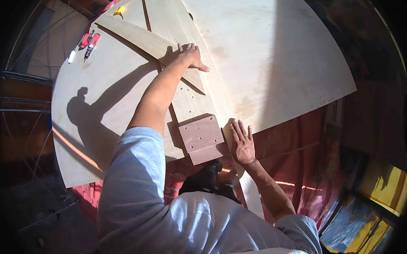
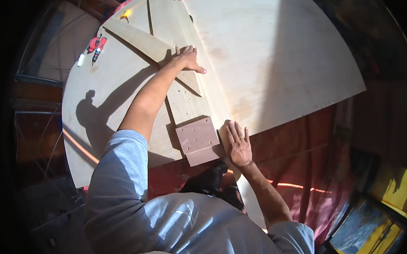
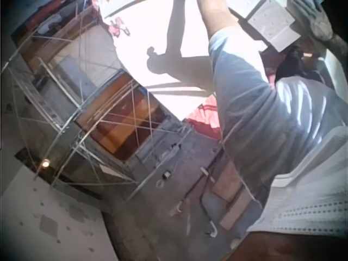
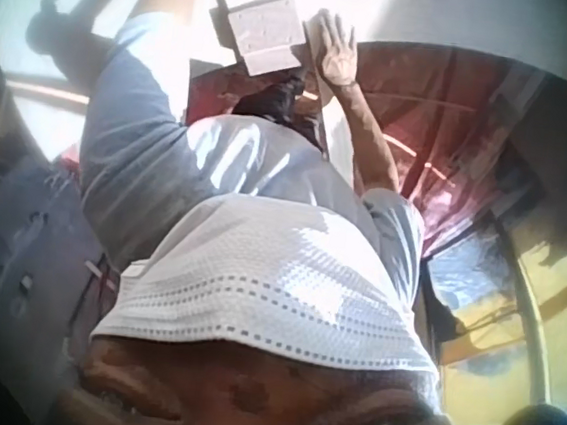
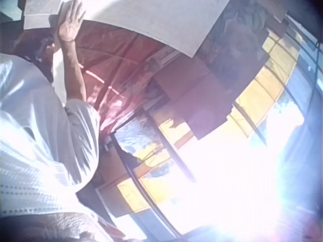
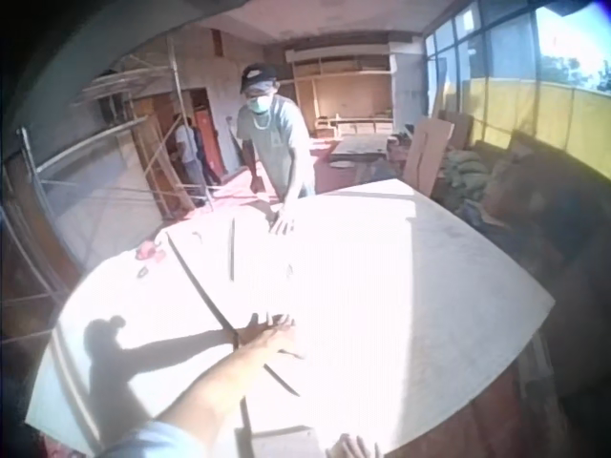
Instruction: The person fastens wooden boards to a plywood table using a power drill, connects a power plug into an extension socket, and then positions and holds a wooden board on the table by hand.
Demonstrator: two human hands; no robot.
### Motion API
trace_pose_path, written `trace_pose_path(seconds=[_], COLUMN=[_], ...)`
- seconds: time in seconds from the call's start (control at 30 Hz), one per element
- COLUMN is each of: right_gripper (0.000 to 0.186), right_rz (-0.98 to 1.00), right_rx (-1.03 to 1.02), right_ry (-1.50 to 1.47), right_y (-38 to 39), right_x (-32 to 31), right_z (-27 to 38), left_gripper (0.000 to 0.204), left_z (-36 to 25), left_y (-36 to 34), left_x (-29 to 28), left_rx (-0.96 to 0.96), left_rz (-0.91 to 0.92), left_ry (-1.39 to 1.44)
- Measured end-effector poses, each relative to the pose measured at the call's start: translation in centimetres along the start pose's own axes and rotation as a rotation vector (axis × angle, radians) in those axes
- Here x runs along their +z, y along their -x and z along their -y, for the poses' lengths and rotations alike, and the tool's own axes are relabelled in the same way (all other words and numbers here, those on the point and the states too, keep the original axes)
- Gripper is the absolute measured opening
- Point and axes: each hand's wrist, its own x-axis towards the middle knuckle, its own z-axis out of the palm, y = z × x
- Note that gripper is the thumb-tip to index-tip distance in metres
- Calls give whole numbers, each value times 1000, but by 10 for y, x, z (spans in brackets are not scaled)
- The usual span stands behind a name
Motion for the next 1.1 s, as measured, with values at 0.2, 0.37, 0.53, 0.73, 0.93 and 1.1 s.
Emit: trace_pose_path(seconds=[0.2, 0.37, 0.53, 0.73, 0.93, 1.1], right_gripper=[60, 64, 64, 62, 60, 56], right_rz=[-17, -23, -7, 31, -21, 26], right_rx=[-14, -17, -7, 7, -12, -65], right_ry=[-26, -17, -22, -13, -8, 76], right_y=[12, 22, 36, 50, 57, 37], right_x=[6, 3, 1, -2, 6, 8], right_z=[-1, 1, 1, 2, 1, -3], left_gripper=[136, 137, 136, 135, 130, 130], left_z=[-2, -6, -17, -29, -34, -35], left_y=[4, 10, 22, 33, 39, 44], left_x=[9, 13, 17, 18, 20, 20], left_rx=[22, 10, 7, 10, 18, 36], left_rz=[-6, 6, 21, 30, 33, 36], left_ry=[27, -26, -57, -90, -133, -105])
